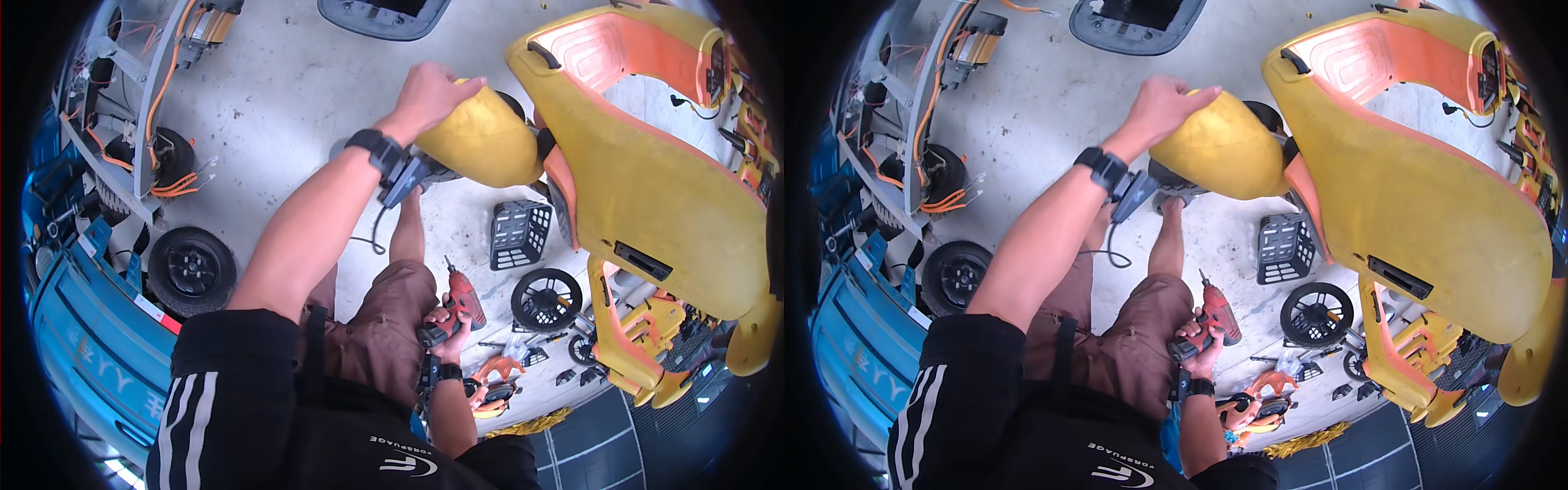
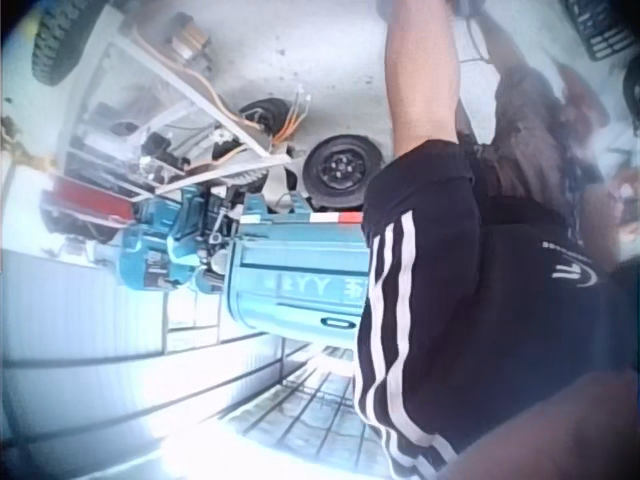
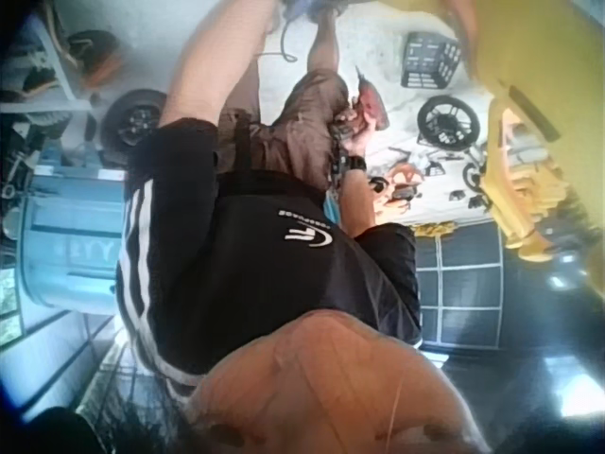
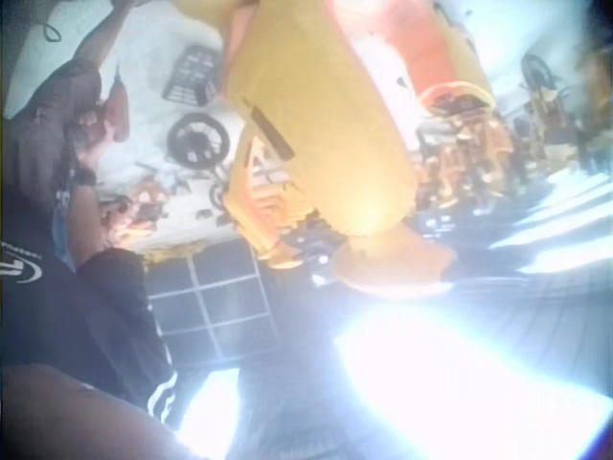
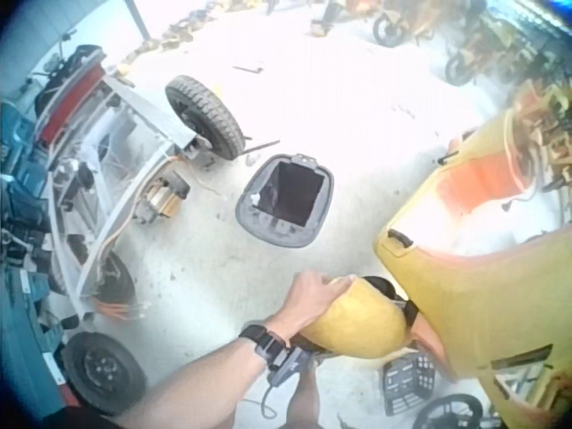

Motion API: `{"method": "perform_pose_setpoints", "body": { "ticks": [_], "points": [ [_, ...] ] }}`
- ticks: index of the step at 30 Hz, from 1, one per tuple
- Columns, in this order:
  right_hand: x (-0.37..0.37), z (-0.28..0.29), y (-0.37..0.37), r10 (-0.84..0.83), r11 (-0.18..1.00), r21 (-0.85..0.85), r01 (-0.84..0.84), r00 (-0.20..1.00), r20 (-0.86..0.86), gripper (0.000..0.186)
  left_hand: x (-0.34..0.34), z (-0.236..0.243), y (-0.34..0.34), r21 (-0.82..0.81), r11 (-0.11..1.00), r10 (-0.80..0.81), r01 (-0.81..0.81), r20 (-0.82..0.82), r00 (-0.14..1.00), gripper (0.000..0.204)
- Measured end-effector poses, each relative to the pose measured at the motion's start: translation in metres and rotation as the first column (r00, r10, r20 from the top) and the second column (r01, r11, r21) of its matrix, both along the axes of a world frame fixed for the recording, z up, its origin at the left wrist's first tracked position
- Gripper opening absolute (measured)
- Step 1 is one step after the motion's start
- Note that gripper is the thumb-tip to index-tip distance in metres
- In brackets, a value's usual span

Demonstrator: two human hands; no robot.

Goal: The person unscrews fasteners from a basket on a yellow scooter using a power drill, removes the basket, and then uses the drill to remove a plastic component from the front fork assembly. The person then moves to another yellow scooter and performs similar disassembly actions on its front basket.

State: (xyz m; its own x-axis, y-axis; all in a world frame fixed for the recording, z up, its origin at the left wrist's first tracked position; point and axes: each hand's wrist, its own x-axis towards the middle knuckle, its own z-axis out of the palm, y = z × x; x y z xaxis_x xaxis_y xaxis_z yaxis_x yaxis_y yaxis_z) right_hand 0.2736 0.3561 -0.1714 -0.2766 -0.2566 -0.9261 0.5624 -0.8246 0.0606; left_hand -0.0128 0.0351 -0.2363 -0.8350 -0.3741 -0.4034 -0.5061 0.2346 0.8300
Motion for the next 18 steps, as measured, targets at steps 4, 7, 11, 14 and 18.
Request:
{"method": "perform_pose_setpoints", "body": {
  "ticks": [4,7,11,14,18],
  "points": [
    [0.015,-0.002,-0.002,-0.01,0.998,0.068,0.008,0.999,0.033,0.048,0.055,0.002,0.044,0.068,0.997,0.052,-0.048,-0.056,0.997,0.056],
    [0.027,-0.004,-0.007,-0.133,0.99,0.045,0.132,0.99,0.04,0.048,0.109,0.003,0.095,0.231,0.874,0.403,-0.428,0.148,0.903,0.055],
    [0.037,-0.011,-0.011,-0.148,0.987,0.063,0.145,0.988,0.037,0.048,0.059,0.007,0.079,0.024,0.87,0.476,-0.492,0.212,0.853,0.052],
    [0.032,-0.012,-0.019,-0.09,0.99,0.117,0.085,0.995,0.035,0.046,0.059,-0.001,0.048,0.236,0.933,0.265,-0.273,0.067,0.962,0.053],
    [0.014,0.0,-0.031,0.208,0.897,0.398,-0.193,0.978,0.005,0.043,0.061,0.022,0.056,0.215,0.968,-0.159,0.133,0.111,0.981,0.049]
  ]
}}
